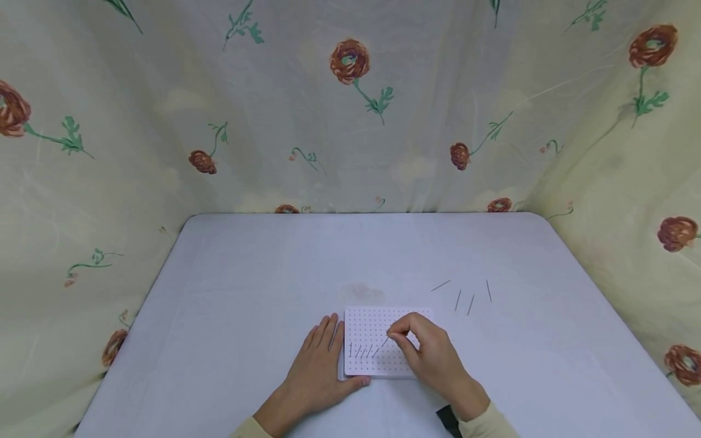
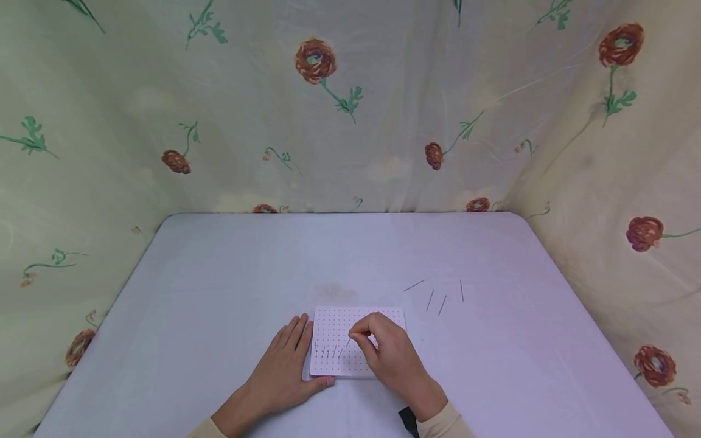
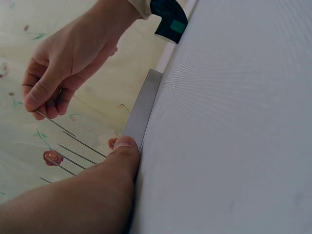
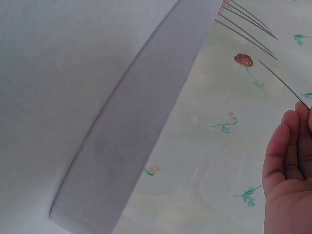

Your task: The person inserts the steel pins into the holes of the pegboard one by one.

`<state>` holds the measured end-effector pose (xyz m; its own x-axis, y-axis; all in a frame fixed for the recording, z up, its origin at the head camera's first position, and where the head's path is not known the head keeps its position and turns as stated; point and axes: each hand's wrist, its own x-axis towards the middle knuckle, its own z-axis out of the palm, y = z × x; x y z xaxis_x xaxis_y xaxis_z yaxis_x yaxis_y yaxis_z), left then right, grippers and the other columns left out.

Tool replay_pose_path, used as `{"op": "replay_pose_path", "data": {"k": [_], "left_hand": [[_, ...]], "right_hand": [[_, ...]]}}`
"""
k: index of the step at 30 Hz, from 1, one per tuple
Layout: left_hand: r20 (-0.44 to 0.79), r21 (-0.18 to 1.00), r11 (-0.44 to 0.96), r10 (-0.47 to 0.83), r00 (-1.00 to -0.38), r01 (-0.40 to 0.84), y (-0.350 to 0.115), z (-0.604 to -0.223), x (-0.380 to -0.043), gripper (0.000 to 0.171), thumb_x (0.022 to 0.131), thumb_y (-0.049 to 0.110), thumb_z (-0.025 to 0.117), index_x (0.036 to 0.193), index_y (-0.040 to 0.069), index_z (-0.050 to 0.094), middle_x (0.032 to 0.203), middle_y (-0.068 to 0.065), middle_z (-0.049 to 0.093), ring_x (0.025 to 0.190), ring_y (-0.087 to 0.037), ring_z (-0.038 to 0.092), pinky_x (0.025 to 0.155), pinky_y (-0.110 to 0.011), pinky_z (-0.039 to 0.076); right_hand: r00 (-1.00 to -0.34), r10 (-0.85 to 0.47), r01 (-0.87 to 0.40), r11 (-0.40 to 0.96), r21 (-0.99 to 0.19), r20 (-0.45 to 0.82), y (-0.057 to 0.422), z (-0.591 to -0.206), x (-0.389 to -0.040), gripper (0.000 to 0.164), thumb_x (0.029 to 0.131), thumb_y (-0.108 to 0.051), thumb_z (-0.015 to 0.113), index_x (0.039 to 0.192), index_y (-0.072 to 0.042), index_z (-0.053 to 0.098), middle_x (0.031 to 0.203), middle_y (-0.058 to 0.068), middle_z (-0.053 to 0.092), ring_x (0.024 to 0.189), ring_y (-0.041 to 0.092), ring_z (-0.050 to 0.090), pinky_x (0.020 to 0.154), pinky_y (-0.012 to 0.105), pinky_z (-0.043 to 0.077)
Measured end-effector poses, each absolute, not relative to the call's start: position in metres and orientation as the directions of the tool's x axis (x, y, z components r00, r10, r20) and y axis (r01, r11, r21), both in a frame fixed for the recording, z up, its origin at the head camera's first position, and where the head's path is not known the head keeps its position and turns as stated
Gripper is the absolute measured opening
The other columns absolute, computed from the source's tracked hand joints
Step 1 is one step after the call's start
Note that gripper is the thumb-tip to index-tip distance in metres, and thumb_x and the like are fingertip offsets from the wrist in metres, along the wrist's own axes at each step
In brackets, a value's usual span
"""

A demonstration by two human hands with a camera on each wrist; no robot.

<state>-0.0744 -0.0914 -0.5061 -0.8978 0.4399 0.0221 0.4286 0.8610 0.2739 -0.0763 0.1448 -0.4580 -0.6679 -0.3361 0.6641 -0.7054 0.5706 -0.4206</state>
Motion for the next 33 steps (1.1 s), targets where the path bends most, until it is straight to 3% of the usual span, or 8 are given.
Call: {"op": "replay_pose_path", "data": {"k": [14,33], "left_hand": [[0.032,0.267,0.859,0.445,-0.895,0.437,-0.0918,-0.5073,-0.0746,0.117,0.083,0.084,0.054,0.158,-0.002,0.030,0.168,-0.021,0.025,0.157,-0.037,0.022,0.125,-0.051,0.028],[0.016,0.268,0.861,0.443,-0.896,0.431,-0.0921,-0.5077,-0.0754,0.116,0.084,0.084,0.053,0.159,-0.001,0.029,0.168,-0.020,0.024,0.157,-0.037,0.021,0.126,-0.051,0.027]], "right_hand": [[-0.694,-0.394,-0.695,0.586,-0.417,0.603,0.1415,-0.4559,-0.0736,0.029,0.080,0.003,0.081,0.094,-0.012,0.062,0.088,-0.008,0.066,0.080,0.005,0.064,0.068,0.030,0.058],[-0.706,-0.442,-0.695,0.582,-0.422,0.554,0.1403,-0.4630,-0.0760,0.024,0.082,-0.001,0.081,0.092,-0.014,0.062,0.087,-0.008,0.066,0.079,0.001,0.061,0.068,0.027,0.057]]}}
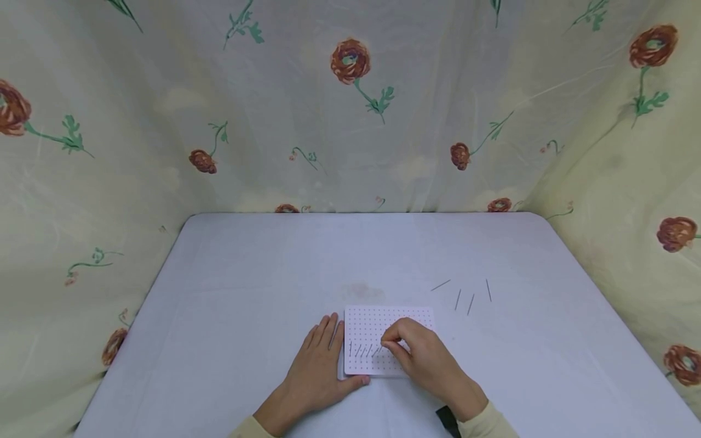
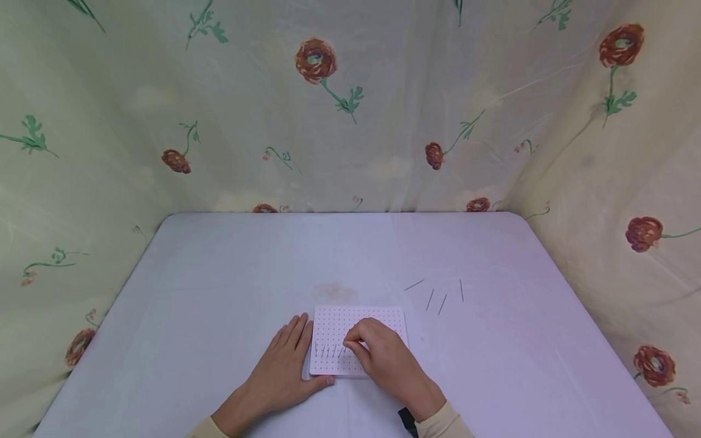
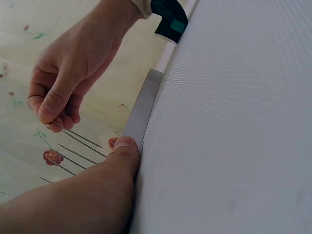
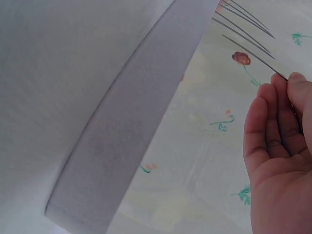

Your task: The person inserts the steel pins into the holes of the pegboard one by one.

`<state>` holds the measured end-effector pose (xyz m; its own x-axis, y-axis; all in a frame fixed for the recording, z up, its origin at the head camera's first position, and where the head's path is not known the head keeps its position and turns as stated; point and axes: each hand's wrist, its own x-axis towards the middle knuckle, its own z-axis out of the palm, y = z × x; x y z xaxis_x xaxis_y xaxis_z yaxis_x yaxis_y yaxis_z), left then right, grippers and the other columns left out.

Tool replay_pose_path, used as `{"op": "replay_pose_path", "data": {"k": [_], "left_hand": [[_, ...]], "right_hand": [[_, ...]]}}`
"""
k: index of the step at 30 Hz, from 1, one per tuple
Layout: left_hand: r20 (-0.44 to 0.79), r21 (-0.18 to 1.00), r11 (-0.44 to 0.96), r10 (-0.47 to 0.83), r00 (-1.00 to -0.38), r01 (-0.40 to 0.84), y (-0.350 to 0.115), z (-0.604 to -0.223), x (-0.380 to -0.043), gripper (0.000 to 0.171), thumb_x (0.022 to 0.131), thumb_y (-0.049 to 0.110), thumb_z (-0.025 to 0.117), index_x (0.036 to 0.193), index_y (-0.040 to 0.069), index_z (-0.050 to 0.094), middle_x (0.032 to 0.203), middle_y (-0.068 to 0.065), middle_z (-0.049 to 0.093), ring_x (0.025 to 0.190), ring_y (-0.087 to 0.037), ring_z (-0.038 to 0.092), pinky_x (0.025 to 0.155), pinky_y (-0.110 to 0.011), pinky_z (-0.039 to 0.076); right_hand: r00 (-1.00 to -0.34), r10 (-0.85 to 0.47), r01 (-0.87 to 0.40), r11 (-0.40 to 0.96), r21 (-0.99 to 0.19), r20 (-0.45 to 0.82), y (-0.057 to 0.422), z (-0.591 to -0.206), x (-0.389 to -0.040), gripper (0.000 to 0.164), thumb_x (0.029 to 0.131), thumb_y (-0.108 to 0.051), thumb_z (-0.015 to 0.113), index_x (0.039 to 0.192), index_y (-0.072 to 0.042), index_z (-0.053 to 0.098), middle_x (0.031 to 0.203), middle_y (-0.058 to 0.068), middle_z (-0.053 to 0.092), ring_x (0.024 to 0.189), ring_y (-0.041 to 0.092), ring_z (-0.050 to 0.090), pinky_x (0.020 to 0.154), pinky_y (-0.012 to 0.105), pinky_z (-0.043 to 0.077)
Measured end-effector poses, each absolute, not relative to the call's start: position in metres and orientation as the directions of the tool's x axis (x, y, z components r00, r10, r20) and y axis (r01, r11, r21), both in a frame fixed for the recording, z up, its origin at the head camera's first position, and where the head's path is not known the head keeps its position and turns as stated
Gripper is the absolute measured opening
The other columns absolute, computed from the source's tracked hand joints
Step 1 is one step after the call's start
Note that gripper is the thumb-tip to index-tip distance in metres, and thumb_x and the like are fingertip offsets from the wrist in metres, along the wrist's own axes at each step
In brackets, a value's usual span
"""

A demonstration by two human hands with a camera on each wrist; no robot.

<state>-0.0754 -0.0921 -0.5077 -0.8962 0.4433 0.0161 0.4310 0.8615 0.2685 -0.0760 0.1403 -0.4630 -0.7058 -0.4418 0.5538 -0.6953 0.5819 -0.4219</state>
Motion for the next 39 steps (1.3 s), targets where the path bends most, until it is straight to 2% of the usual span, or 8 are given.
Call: {"op": "replay_pose_path", "data": {"k": [6,20,27,39], "left_hand": [[0.016,0.259,0.864,0.444,-0.896,0.432,-0.0922,-0.5085,-0.0751,0.116,0.084,0.084,0.053,0.159,-0.001,0.029,0.169,-0.020,0.023,0.158,-0.036,0.021,0.126,-0.051,0.027],[0.014,0.267,0.862,0.444,-0.896,0.431,-0.0923,-0.5082,-0.0748,0.117,0.083,0.083,0.054,0.159,-0.001,0.028,0.169,-0.020,0.023,0.158,-0.036,0.021,0.126,-0.050,0.026],[0.012,0.277,0.860,0.442,-0.897,0.428,-0.0923,-0.5071,-0.0753,0.116,0.084,0.084,0.054,0.159,-0.001,0.028,0.168,-0.020,0.024,0.158,-0.036,0.022,0.126,-0.050,0.027],[0.041,0.285,0.852,0.448,-0.893,0.440,-0.0932,-0.5083,-0.0742,0.116,0.084,0.084,0.053,0.158,-0.003,0.030,0.167,-0.021,0.026,0.157,-0.037,0.024,0.125,-0.051,0.028]], "right_hand": [[-0.723,-0.453,-0.681,0.590,-0.434,0.521,0.1398,-0.4624,-0.0754,0.022,0.084,-0.003,0.080,0.092,-0.014,0.062,0.087,-0.008,0.066,0.079,0.000,0.059,0.067,0.028,0.057],[-0.762,-0.451,-0.641,0.622,-0.449,0.464,0.1383,-0.4613,-0.0731,0.022,0.085,-0.004,0.080,0.090,-0.016,0.062,0.088,-0.010,0.066,0.079,-0.003,0.055,0.068,0.021,0.054],[-0.762,-0.461,-0.644,0.620,-0.448,0.455,0.1389,-0.4639,-0.0741,0.022,0.085,-0.005,0.080,0.090,-0.017,0.062,0.088,-0.011,0.066,0.079,-0.004,0.053,0.068,0.018,0.052],[-0.774,-0.469,-0.629,0.642,-0.439,0.425,0.1387,-0.4650,-0.0740,0.021,0.086,-0.008,0.080,0.091,-0.017,0.062,0.088,-0.011,0.066,0.079,-0.004,0.054,0.069,0.019,0.053]]}}
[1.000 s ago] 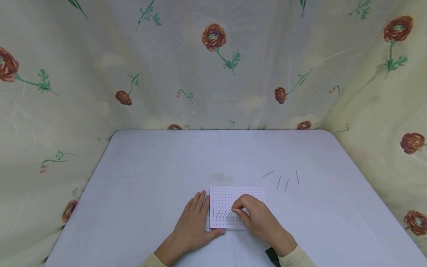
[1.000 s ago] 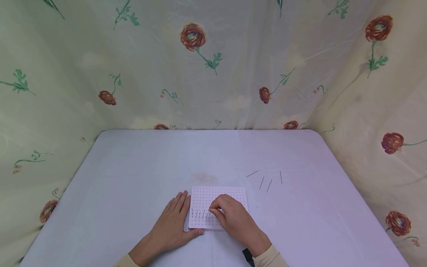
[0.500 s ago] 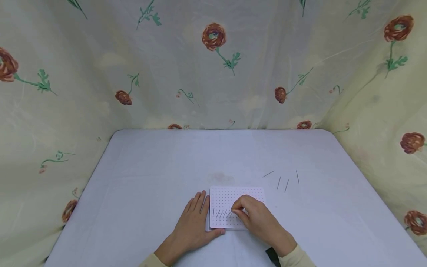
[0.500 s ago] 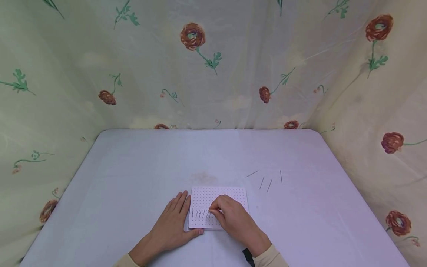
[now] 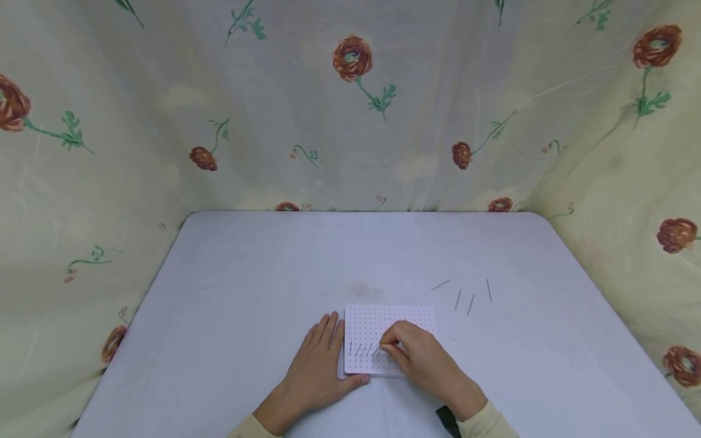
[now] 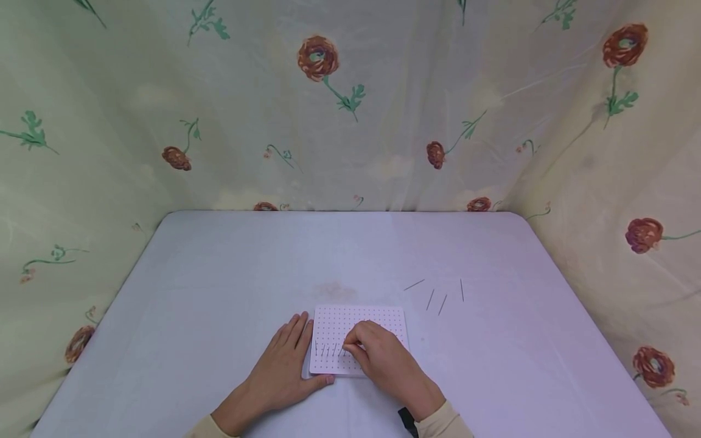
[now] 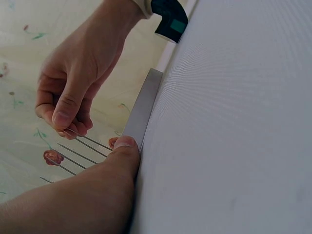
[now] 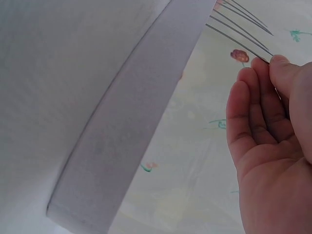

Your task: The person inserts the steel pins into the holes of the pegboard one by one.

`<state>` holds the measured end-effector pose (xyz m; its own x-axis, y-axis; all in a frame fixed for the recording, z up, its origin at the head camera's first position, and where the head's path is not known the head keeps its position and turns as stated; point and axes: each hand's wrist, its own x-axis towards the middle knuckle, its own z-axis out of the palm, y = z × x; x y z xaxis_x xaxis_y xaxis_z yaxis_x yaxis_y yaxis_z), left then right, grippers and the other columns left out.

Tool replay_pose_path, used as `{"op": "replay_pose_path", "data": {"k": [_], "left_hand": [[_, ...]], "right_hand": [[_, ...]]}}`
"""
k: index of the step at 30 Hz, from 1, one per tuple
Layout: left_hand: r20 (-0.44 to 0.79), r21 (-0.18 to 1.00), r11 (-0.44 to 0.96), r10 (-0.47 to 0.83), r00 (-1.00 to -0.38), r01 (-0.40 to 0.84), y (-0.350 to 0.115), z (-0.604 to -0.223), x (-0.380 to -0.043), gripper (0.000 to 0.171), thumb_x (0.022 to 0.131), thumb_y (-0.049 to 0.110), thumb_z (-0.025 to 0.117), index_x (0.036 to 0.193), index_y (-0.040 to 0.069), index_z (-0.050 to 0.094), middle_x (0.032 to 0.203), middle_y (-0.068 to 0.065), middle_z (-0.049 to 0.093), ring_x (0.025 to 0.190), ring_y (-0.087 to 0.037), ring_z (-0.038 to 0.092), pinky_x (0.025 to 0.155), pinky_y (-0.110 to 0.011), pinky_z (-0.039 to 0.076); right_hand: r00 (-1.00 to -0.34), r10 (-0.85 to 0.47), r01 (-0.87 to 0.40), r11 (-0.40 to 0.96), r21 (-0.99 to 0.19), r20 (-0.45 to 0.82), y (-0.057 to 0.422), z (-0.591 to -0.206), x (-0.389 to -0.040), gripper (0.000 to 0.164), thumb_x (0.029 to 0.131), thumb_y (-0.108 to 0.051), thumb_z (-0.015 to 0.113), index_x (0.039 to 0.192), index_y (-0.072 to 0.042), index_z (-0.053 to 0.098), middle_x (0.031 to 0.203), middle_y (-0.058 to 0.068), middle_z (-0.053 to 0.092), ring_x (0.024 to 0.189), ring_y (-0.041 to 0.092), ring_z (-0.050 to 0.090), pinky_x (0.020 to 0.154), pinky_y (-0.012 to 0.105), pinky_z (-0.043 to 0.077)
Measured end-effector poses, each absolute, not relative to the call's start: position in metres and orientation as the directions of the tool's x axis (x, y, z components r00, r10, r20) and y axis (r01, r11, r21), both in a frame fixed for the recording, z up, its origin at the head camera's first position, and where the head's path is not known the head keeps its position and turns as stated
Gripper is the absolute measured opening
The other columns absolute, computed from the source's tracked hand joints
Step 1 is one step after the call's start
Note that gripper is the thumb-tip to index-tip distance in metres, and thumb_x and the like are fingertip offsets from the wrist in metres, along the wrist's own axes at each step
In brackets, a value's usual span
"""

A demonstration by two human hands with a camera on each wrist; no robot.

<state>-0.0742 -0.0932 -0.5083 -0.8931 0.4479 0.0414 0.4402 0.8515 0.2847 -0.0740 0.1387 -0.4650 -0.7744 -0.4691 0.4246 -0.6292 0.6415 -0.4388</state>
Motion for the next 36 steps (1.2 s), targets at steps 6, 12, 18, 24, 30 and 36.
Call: {"op": "replay_pose_path", "data": {"k": [6,12,18,24,30,36], "left_hand": [[0.038,0.277,0.854,0.447,-0.894,0.439,-0.093,-0.508,-0.075,0.117,0.084,0.084,0.053,0.158,-0.002,0.030,0.168,-0.021,0.025,0.157,-0.037,0.023,0.125,-0.052,0.028],[0.028,0.254,0.862,0.446,-0.895,0.438,-0.092,-0.507,-0.076,0.117,0.084,0.084,0.053,0.159,-0.001,0.028,0.168,-0.020,0.025,0.157,-0.036,0.023,0.125,-0.051,0.028],[0.019,0.254,0.863,0.446,-0.895,0.436,-0.091,-0.505,-0.075,0.116,0.084,0.083,0.054,0.159,-0.002,0.029,0.168,-0.021,0.026,0.157,-0.037,0.023,0.125,-0.050,0.028],[0.011,0.264,0.862,0.447,-0.895,0.434,-0.092,-0.506,-0.075,0.116,0.084,0.084,0.052,0.159,-0.002,0.029,0.168,-0.021,0.024,0.157,-0.037,0.022,0.125,-0.051,0.028],[0.015,0.261,0.863,0.443,-0.896,0.432,-0.090,-0.507,-0.075,0.117,0.083,0.084,0.054,0.159,-0.002,0.030,0.168,-0.021,0.025,0.157,-0.037,0.023,0.125,-0.051,0.028],[0.008,0.253,0.871,0.434,-0.901,0.422,-0.090,-0.507,-0.075,0.116,0.083,0.083,0.054,0.159,-0.001,0.030,0.168,-0.020,0.024,0.157,-0.036,0.022,0.126,-0.051,0.026]], "right_hand": [[-0.778,-0.474,-0.626,0.647,-0.437,0.413,0.140,-0.466,-0.074,0.021,0.086,-0.009,0.080,0.091,-0.017,0.062,0.088,-0.011,0.066,0.079,-0.004,0.053,0.069,0.019,0.052],[-0.782,-0.476,-0.621,0.649,-0.439,0.402,0.140,-0.465,-0.073,0.020,0.087,-0.009,0.080,0.091,-0.017,0.061,0.087,-0.011,0.066,0.078,-0.003,0.052,0.068,0.019,0.052],[-0.801,-0.472,-0.597,0.665,-0.448,0.367,0.141,-0.463,-0.072,0.018,0.088,-0.010,0.078,0.091,-0.017,0.062,0.088,-0.010,0.066,0.078,-0.002,0.052,0.069,0.020,0.052],[-0.824,-0.442,-0.565,0.683,-0.463,0.354,0.143,-0.460,-0.073,0.013,0.089,-0.012,0.078,0.092,-0.017,0.067,0.089,-0.009,0.069,0.082,0.000,0.061,0.073,0.023,0.057],[-0.827,-0.385,-0.553,0.690,-0.467,0.411,0.147,-0.461,-0.074,0.015,0.087,-0.011,0.081,0.094,-0.017,0.069,0.090,-0.010,0.069,0.085,0.001,0.066,0.076,0.026,0.060],[-0.797,-0.299,-0.551,0.714,-0.431,0.524,0.161,-0.460,-0.080,0.021,0.084,-0.005,0.083,0.095,-0.015,0.068,0.089,-0.008,0.070,0.083,0.003,0.065,0.072,0.031,0.060]]}}
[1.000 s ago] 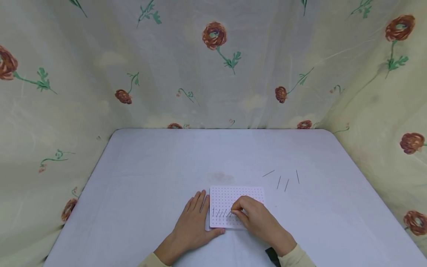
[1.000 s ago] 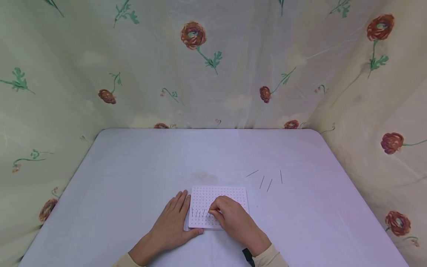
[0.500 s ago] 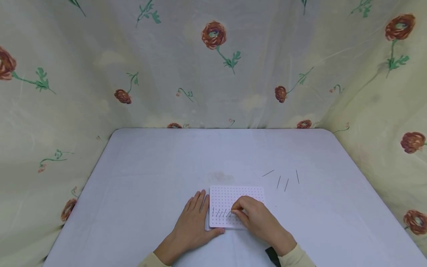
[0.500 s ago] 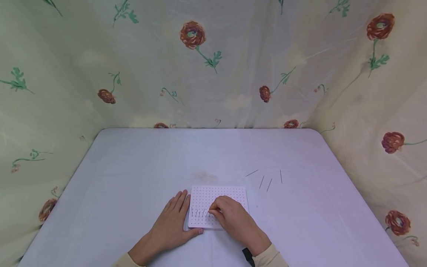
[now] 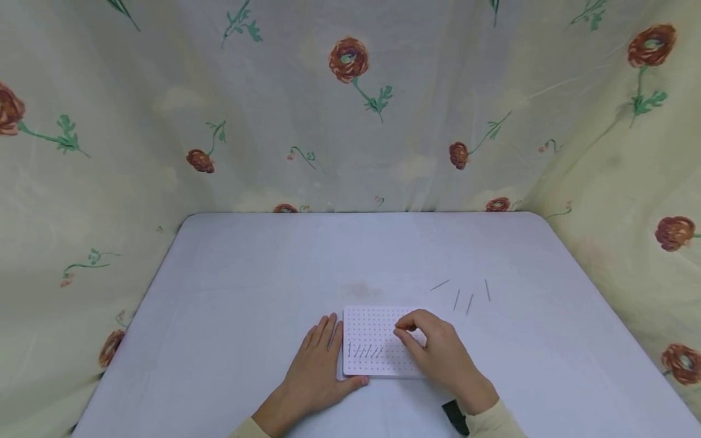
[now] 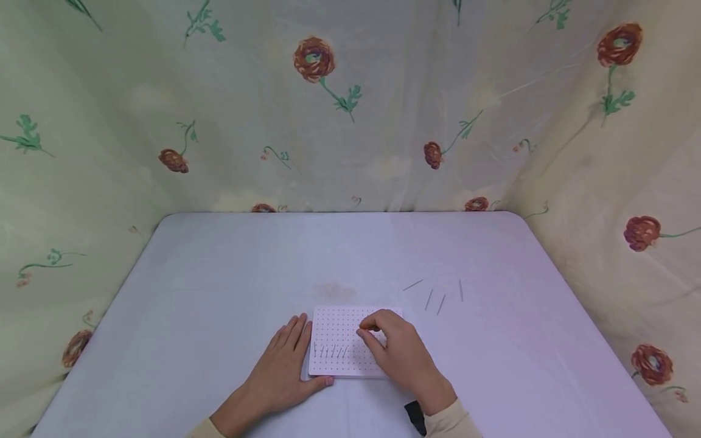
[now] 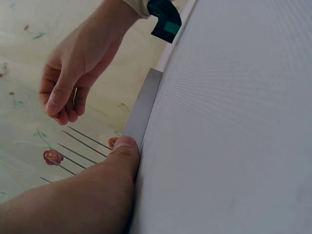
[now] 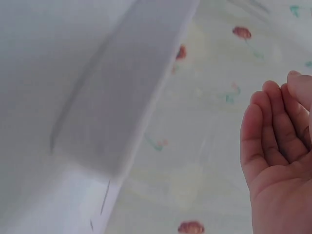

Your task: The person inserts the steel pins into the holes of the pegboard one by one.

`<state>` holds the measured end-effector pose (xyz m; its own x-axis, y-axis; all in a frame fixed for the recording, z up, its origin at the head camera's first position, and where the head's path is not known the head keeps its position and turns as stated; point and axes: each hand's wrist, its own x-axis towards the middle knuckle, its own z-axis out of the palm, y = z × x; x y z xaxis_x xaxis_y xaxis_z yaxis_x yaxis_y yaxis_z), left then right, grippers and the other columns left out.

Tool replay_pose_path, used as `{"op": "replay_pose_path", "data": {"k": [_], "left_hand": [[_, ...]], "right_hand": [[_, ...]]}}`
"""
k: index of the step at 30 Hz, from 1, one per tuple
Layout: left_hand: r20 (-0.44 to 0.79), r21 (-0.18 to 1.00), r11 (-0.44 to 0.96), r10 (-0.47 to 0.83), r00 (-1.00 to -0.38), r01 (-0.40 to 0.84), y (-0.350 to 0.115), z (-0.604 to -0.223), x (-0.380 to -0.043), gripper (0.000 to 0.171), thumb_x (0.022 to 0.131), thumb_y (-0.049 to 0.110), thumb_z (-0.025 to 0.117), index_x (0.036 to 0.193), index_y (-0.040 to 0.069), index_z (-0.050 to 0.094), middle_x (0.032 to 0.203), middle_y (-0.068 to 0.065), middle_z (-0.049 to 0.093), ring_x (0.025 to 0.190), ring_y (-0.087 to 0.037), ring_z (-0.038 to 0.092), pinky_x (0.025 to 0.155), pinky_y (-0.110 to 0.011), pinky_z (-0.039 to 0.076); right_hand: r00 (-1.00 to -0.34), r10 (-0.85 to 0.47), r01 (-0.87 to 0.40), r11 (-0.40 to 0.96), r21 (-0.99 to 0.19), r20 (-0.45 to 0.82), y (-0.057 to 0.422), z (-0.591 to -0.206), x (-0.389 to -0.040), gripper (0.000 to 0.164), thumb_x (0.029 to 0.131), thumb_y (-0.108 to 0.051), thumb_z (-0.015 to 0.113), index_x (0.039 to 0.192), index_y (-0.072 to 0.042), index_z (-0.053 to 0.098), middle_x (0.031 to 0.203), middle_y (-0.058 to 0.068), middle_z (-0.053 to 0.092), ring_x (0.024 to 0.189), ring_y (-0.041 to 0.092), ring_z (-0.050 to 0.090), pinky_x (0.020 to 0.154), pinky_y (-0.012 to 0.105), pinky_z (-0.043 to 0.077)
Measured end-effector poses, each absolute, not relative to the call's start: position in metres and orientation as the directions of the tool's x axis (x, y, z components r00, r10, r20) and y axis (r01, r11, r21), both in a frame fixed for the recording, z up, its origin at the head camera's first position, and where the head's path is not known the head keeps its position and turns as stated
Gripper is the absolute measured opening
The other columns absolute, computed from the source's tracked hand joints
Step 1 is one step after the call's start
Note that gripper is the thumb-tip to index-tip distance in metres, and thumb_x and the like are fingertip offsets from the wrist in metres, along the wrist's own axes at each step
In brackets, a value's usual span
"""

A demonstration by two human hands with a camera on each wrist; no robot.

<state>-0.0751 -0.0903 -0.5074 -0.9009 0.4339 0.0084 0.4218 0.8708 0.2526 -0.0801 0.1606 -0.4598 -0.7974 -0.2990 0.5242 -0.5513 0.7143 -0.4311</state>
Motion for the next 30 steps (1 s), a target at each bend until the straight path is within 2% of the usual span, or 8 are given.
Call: {"op": "replay_pose_path", "data": {"k": [3,5,8,12,15,18,30], "left_hand": [[0.008,0.256,0.871,0.431,-0.902,0.419,-0.091,-0.506,-0.075,0.116,0.084,0.083,0.054,0.158,-0.002,0.030,0.168,-0.021,0.024,0.157,-0.037,0.022,0.126,-0.051,0.026],[0.012,0.262,0.867,0.436,-0.900,0.423,-0.092,-0.505,-0.074,0.115,0.084,0.082,0.055,0.158,-0.003,0.031,0.168,-0.022,0.024,0.157,-0.037,0.022,0.126,-0.051,0.026],[0.020,0.273,0.859,0.445,-0.896,0.433,-0.093,-0.505,-0.073,0.114,0.085,0.081,0.055,0.157,-0.004,0.032,0.167,-0.023,0.025,0.157,-0.038,0.023,0.125,-0.052,0.027],[0.021,0.278,0.856,0.447,-0.894,0.435,-0.094,-0.505,-0.073,0.114,0.085,0.081,0.055,0.157,-0.005,0.032,0.167,-0.024,0.025,0.156,-0.039,0.024,0.125,-0.053,0.027],[0.010,0.280,0.859,0.444,-0.896,0.429,-0.095,-0.506,-0.073,0.115,0.085,0.081,0.055,0.158,-0.004,0.030,0.167,-0.023,0.024,0.157,-0.038,0.022,0.126,-0.053,0.026],[0.001,0.284,0.861,0.441,-0.898,0.423,-0.094,-0.507,-0.073,0.115,0.085,0.082,0.055,0.158,-0.004,0.029,0.168,-0.022,0.023,0.157,-0.038,0.022,0.126,-0.053,0.026],[0.013,0.281,0.859,0.443,-0.896,0.428,-0.091,-0.507,-0.074,0.115,0.085,0.083,0.053,0.158,-0.004,0.030,0.168,-0.022,0.024,0.157,-0.038,0.022,0.126,-0.053,0.026]], "right_hand": [[-0.790,-0.244,-0.526,0.742,-0.416,0.563,0.173,-0.455,-0.083,0.020,0.083,-0.003,0.083,0.094,-0.013,0.069,0.090,-0.006,0.072,0.082,0.007,0.066,0.072,0.035,0.060],[-0.787,-0.190,-0.495,0.761,-0.418,0.587,0.184,-0.451,-0.086,0.021,0.082,0.000,0.083,0.095,-0.010,0.070,0.090,-0.003,0.073,0.082,0.010,0.067,0.073,0.033,0.060],[-0.777,-0.081,-0.445,0.772,-0.453,0.625,0.204,-0.446,-0.091,0.020,0.082,0.004,0.081,0.096,-0.006,0.072,0.091,0.002,0.075,0.083,0.011,0.068,0.077,0.018,0.056],[-0.747,0.108,-0.377,0.744,-0.552,0.656,0.233,-0.447,-0.099,0.018,0.083,0.006,0.079,0.099,0.000,0.073,0.093,0.011,0.076,0.085,-0.006,0.063,0.081,0.001,0.044],[-0.738,0.232,-0.319,0.708,-0.630,0.634,0.252,-0.452,-0.105,0.019,0.085,0.006,0.078,0.104,0.003,0.073,0.096,0.017,0.076,0.087,-0.019,0.057,0.081,-0.001,0.043],[-0.747,0.319,-0.252,0.676,-0.693,0.583,0.265,-0.457,-0.107,0.023,0.086,0.004,0.077,0.108,0.003,0.073,0.098,0.016,0.075,0.085,-0.022,0.056,0.081,-0.001,0.044],[-0.779,0.356,-0.166,0.677,-0.717,0.517,0.288,-0.468,-0.116,0.044,0.086,0.001,0.079,0.128,-0.001,0.068,0.118,0.017,0.074,0.090,-0.017,0.056,0.083,-0.002,0.044]]}}
